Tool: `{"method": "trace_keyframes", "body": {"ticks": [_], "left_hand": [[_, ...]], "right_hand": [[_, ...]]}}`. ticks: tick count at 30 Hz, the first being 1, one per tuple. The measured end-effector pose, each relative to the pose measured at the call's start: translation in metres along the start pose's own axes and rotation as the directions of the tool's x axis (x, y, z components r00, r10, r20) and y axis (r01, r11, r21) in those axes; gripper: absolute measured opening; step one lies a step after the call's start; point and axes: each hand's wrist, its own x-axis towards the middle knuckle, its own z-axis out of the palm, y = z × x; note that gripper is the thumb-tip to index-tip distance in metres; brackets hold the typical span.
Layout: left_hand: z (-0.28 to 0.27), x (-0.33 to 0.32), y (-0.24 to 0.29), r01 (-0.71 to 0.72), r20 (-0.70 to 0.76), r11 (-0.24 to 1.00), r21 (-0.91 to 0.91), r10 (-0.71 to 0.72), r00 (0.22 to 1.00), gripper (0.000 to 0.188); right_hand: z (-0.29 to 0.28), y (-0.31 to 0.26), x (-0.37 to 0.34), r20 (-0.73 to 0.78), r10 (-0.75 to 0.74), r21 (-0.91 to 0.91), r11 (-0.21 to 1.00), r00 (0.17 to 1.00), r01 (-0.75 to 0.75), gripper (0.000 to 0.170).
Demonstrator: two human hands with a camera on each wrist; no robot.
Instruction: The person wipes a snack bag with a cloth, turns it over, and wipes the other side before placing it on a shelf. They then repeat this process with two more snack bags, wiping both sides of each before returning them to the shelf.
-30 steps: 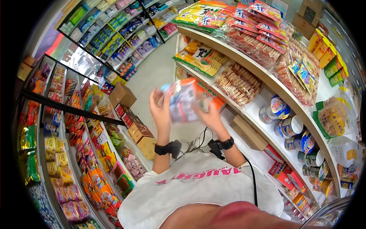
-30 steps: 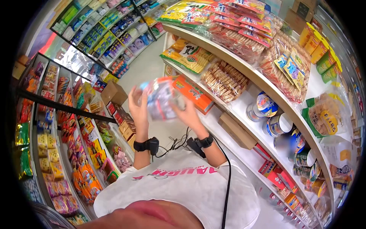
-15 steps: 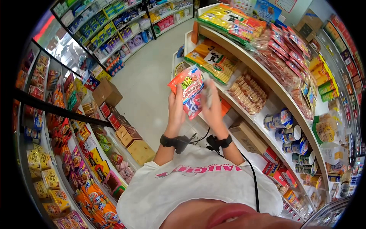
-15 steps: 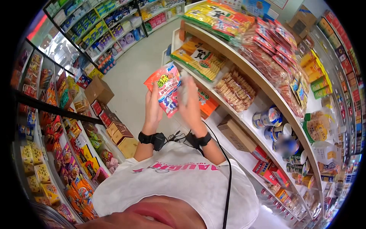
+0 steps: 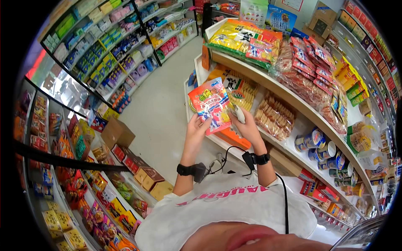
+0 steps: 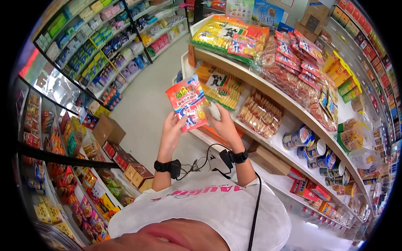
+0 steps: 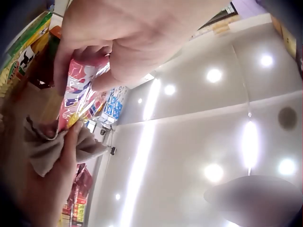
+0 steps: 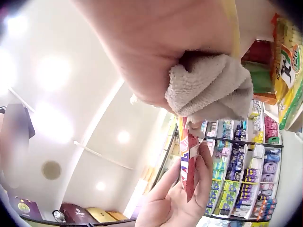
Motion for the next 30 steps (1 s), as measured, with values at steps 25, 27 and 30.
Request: {"method": "trace_keyframes", "body": {"ticks": [25, 27, 30], "left_hand": [[0.178, 0.329, 0.009, -0.148, 0.397, 0.895, 0.420, -0.035, 0.917, 0.072], [0.168, 0.333, -0.005, -0.258, 0.344, 0.822, 0.507, 0.082, 0.935, 0.070], [0.147, 0.309, 0.004, -0.274, 0.272, 0.770, 0.576, 0.135, 0.953, 0.056]], "right_hand": [[-0.134, -0.023, 0.198, -0.620, -0.625, -0.473, 0.780, 0.474, 0.410, 0.049], [-0.141, -0.015, 0.219, -0.497, -0.584, -0.580, 0.773, 0.642, 0.255, 0.060], [-0.147, 0.021, 0.241, -0.364, -0.461, -0.701, 0.708, 0.809, 0.088, 0.070]]}}
